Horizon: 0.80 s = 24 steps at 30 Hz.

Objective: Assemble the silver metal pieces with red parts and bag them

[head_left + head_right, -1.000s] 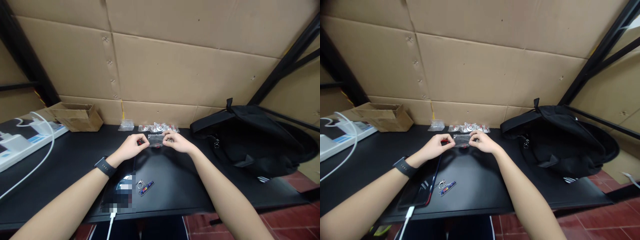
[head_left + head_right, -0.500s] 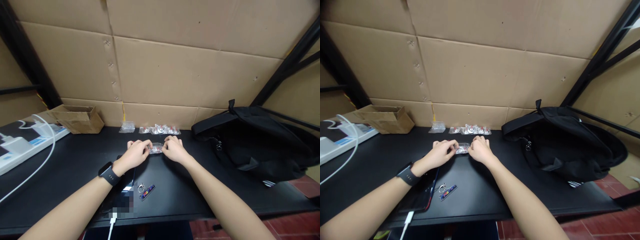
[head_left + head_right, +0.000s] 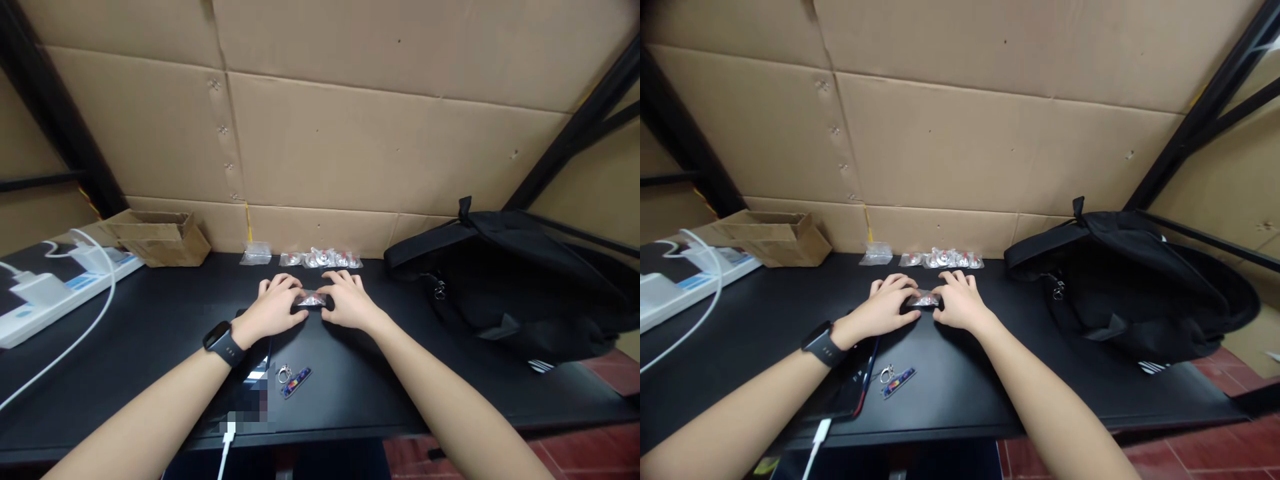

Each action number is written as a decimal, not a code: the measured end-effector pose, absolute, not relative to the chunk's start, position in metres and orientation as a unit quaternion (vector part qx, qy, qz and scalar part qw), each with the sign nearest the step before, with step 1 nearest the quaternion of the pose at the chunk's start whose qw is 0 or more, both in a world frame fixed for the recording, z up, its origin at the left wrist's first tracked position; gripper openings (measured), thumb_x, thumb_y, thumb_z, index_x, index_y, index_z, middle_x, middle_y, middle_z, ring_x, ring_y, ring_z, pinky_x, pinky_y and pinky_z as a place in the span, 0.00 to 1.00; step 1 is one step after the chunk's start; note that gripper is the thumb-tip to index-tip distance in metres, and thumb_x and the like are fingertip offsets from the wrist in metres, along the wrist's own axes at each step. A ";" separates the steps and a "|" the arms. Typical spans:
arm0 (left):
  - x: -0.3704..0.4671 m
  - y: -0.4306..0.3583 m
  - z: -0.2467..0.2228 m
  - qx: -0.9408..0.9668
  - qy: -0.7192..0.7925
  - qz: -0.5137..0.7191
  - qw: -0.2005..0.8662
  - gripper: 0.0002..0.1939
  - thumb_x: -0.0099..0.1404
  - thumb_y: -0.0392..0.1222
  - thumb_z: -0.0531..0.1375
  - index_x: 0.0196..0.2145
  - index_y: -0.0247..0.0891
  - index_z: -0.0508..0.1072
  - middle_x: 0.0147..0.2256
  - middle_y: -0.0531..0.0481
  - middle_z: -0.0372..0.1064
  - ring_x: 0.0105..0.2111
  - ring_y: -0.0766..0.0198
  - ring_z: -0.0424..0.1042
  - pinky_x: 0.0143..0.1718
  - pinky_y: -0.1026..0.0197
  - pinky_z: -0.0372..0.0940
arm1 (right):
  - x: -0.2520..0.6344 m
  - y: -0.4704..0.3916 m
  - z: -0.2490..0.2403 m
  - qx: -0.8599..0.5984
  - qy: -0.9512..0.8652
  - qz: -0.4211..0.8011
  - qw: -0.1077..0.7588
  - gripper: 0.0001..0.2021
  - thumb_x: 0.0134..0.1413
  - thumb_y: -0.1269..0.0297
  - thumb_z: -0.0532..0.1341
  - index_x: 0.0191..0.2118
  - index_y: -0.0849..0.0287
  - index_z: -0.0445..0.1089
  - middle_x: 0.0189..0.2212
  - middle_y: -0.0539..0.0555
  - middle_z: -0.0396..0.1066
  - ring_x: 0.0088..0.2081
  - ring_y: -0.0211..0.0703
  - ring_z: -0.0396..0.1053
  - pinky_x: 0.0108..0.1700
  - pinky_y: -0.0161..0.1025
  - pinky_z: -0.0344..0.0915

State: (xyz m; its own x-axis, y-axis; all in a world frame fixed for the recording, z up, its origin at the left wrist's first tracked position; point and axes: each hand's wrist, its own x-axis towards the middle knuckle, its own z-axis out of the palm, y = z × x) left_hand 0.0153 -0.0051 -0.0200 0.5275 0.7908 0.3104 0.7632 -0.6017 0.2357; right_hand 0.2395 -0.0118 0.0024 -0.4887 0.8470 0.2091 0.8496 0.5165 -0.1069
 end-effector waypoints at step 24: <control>0.014 0.005 -0.019 0.827 0.502 0.239 0.080 0.11 0.70 0.49 0.57 0.38 0.44 0.79 0.50 0.47 0.73 0.53 0.49 0.63 0.49 0.47 0.57 | 0.246 0.008 -0.003 -0.543 -0.799 0.120 0.228 0.05 0.59 0.60 0.67 0.35 0.51 0.80 0.53 0.53 0.72 0.56 0.52 0.65 0.56 0.54 0.55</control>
